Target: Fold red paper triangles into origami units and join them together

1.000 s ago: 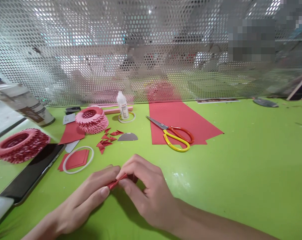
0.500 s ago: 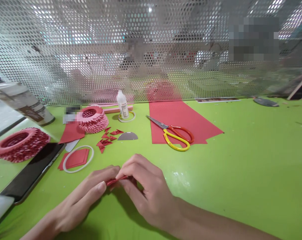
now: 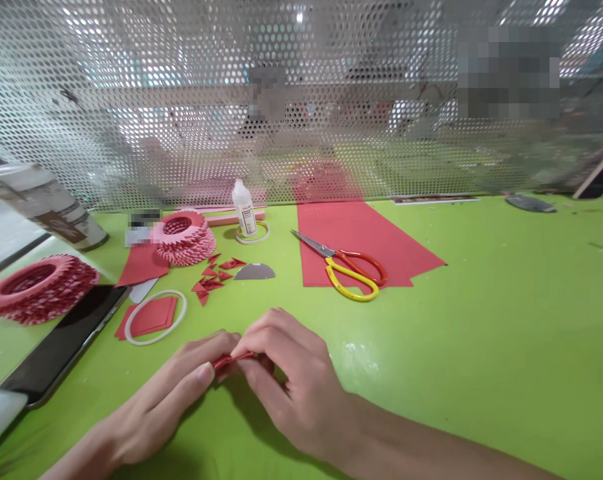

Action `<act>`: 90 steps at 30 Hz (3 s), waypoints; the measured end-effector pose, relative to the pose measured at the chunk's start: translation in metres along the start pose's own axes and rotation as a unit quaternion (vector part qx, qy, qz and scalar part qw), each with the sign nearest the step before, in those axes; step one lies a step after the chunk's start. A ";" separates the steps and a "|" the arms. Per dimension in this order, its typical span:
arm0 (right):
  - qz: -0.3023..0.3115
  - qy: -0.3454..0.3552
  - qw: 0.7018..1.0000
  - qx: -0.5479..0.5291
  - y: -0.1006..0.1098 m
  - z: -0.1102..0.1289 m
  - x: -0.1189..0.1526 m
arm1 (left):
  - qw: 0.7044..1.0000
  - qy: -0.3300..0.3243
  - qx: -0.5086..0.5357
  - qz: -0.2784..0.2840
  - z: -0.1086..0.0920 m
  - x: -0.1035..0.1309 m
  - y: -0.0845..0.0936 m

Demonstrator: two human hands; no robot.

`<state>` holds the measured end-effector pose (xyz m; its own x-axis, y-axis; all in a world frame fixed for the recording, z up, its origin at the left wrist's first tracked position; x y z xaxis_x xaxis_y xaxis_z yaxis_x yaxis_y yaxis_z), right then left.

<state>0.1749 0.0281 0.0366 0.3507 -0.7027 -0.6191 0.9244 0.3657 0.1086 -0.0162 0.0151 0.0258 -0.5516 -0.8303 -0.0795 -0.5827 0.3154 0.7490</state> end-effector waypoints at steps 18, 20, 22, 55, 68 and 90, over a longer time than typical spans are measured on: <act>-0.015 -0.018 1.000 -0.009 0.001 -0.004 0.001 | 0.997 -0.015 0.016 -0.068 0.001 -0.001 0.001; -0.014 -0.035 0.999 -0.009 0.000 -0.007 0.002 | 0.989 -0.028 -0.019 -0.143 0.000 0.000 0.004; -0.010 -0.044 0.999 -0.012 0.000 -0.008 0.003 | 0.975 -0.050 -0.063 -0.207 -0.004 0.000 0.007; -0.033 -0.071 0.997 -0.005 0.001 -0.011 0.001 | 0.990 0.016 -0.013 -0.140 -0.009 -0.004 0.009; -0.009 0.029 1.000 -0.005 0.003 0.003 -0.001 | 0.993 -0.014 0.114 -0.029 -0.008 -0.002 0.003; 0.011 0.018 1.000 -0.010 0.002 0.001 0.001 | 0.996 -0.038 0.084 -0.016 -0.008 -0.003 0.002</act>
<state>0.1777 0.0272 0.0371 0.3650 -0.6717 -0.6447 0.9131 0.3934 0.1071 -0.0114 0.0149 0.0328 -0.5705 -0.8064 -0.1558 -0.6893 0.3671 0.6246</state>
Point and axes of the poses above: each hand's wrist, its own x-axis away from the middle knuckle, its own y-axis out of the back of the hand, z = x × y, the point moved 3 cm from there along -x, towards the middle knuckle, and after that the axes turned 12 degrees about -x, right-handed, at the moved point
